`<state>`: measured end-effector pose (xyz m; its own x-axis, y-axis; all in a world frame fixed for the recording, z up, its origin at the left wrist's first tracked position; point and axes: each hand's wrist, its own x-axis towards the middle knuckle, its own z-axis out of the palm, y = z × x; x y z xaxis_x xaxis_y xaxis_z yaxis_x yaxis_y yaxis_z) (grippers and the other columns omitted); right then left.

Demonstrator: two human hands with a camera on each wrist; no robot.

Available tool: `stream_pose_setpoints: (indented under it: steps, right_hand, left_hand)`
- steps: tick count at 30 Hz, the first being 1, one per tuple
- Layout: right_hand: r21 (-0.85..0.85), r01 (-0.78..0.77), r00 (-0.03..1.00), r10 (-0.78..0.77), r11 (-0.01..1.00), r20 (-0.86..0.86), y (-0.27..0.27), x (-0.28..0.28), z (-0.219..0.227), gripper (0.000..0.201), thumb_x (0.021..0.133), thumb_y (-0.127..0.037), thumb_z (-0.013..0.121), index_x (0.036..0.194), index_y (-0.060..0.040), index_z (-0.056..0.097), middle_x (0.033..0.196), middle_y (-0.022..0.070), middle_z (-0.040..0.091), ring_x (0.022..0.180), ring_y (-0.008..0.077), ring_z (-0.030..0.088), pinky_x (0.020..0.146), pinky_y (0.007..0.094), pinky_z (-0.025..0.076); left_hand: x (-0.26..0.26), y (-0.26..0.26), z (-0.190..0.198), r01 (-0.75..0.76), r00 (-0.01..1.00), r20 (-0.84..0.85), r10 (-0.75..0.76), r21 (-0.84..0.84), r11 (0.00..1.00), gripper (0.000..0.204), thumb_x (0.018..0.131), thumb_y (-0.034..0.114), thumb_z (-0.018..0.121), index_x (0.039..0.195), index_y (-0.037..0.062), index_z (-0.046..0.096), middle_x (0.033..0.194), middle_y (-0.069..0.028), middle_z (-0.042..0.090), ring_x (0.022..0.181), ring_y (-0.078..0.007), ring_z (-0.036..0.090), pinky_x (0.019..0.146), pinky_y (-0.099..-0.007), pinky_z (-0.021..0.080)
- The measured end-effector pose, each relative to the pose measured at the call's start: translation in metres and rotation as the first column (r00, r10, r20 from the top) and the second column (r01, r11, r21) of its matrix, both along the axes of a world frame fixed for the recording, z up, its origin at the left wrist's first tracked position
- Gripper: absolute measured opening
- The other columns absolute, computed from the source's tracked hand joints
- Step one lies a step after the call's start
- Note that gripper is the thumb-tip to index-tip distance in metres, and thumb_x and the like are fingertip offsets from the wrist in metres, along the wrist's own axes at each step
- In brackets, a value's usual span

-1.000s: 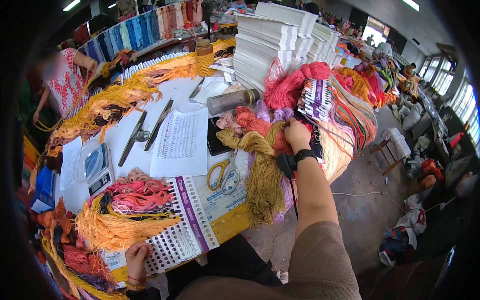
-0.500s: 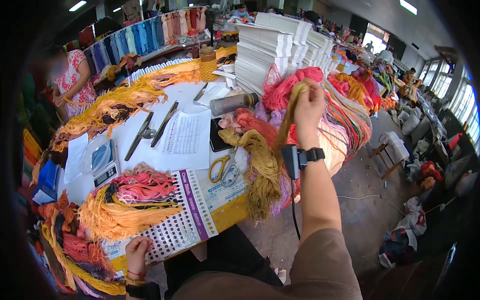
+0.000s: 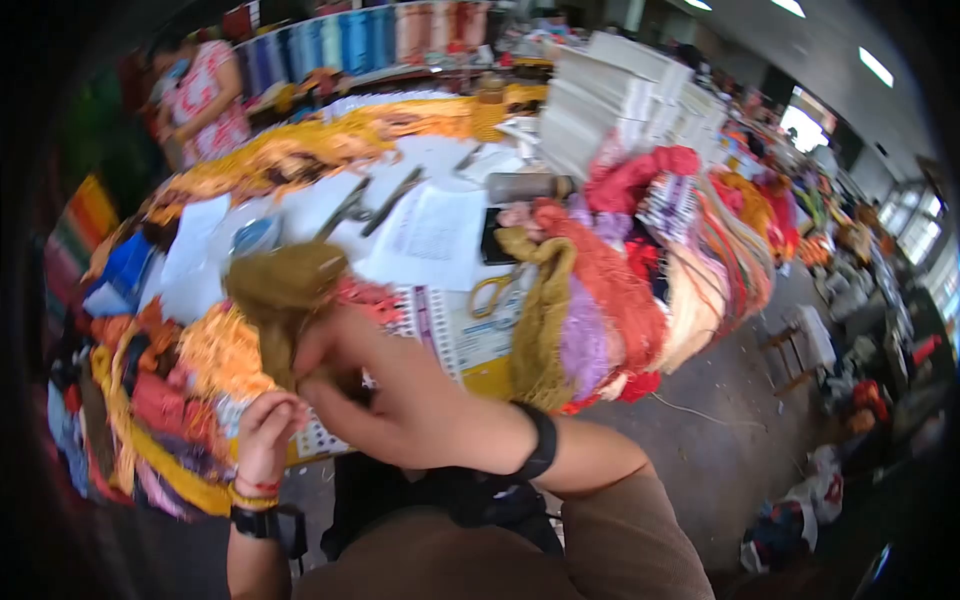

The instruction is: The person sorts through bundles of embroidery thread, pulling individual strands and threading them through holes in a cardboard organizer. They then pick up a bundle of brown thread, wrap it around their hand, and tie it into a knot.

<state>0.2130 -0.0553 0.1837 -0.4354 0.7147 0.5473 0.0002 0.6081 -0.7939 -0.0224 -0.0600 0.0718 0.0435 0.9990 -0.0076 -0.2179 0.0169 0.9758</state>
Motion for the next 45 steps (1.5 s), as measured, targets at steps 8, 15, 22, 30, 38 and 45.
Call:
stream_pose_setpoints:
  steps: [8, 15, 22, 30, 38, 45]
  right_hand:
    - [-0.364, -0.043, 0.997, 0.065, 0.93, 0.048, -0.004, -0.08, -0.103, 0.02, 0.083, -0.005, 0.056, 0.099, -0.0028, 0.044, 0.084, 0.0052, 0.061, 0.078, 0.0066, 0.054, 0.07, 0.0217, 0.042]
    - [-0.286, -0.085, 0.985, 0.124, 0.954, 0.119, -0.002, -0.092, -0.129, 0.024, 0.083, -0.017, 0.058, 0.1, -0.0053, 0.045, 0.084, 0.0134, 0.063, 0.074, 0.0211, 0.062, 0.061, 0.0299, 0.045]
    - [-0.286, -0.087, 0.832, 0.228, 0.954, 0.506, -0.009, -0.06, -0.162, 0.039, 0.08, -0.037, 0.059, 0.1, -0.004, 0.052, 0.083, 0.0141, 0.059, 0.074, 0.0265, 0.059, 0.068, 0.0343, 0.045]
    - [-0.354, -0.048, 0.861, 0.219, 0.934, 0.46, -0.007, -0.018, -0.184, 0.03, 0.08, -0.024, 0.062, 0.101, -0.0037, 0.054, 0.08, 0.007, 0.061, 0.076, 0.0162, 0.06, 0.067, 0.0285, 0.047]
    - [-0.363, -0.092, 0.936, 0.205, 0.927, 0.286, -0.009, -0.068, -0.144, 0.026, 0.082, -0.015, 0.061, 0.101, 0.0004, 0.054, 0.086, 0.0065, 0.059, 0.075, 0.0088, 0.056, 0.067, 0.0232, 0.046]
    - [-0.542, -0.096, 0.994, 0.111, 0.835, -0.006, -0.007, -0.075, -0.158, 0.02, 0.085, -0.013, 0.057, 0.099, 0.0012, 0.055, 0.088, 0.0013, 0.058, 0.078, 0.0049, 0.051, 0.067, 0.0203, 0.042]
  left_hand:
    - [-0.016, -0.035, -0.012, 0.053, 0.974, 0.218, -0.055, 0.014, 0.998, 0.02, 0.08, -0.004, 0.054, 0.099, 0.0016, 0.053, 0.09, -0.0006, 0.056, 0.083, -0.0066, 0.051, 0.074, -0.021, 0.041]
    - [-0.018, -0.043, -0.014, -0.095, 0.983, 0.165, 0.085, 0.053, 0.994, 0.016, 0.082, -0.001, 0.054, 0.097, 0.0002, 0.054, 0.089, -0.0016, 0.057, 0.083, -0.0067, 0.052, 0.076, -0.0219, 0.042]
    - [-0.076, -0.054, 0.022, -0.556, 0.823, 0.282, 0.492, 0.224, 0.801, 0.022, 0.089, 0.02, 0.046, 0.106, 0.0064, 0.052, 0.097, -0.003, 0.056, 0.088, -0.0119, 0.053, 0.078, -0.0284, 0.042]
    - [-0.121, -0.087, 0.03, -0.57, 0.815, 0.064, 0.577, 0.27, 0.776, 0.016, 0.087, 0.018, 0.049, 0.096, 0.0053, 0.054, 0.085, -0.0013, 0.056, 0.078, -0.0105, 0.054, 0.069, -0.0247, 0.045]
    - [-0.011, -0.045, -0.027, 0.092, 0.903, -0.427, 0.054, 0.315, 0.945, 0.027, 0.079, 0.004, 0.062, 0.106, 0.0021, 0.055, 0.09, -0.0046, 0.057, 0.081, -0.0092, 0.055, 0.067, -0.0225, 0.047]
    - [-0.002, -0.04, -0.034, 0.013, 0.939, -0.337, 0.064, 0.221, 0.975, 0.024, 0.082, 0.007, 0.058, 0.106, 0.004, 0.058, 0.09, -0.0049, 0.056, 0.079, -0.01, 0.053, 0.064, -0.0211, 0.046]
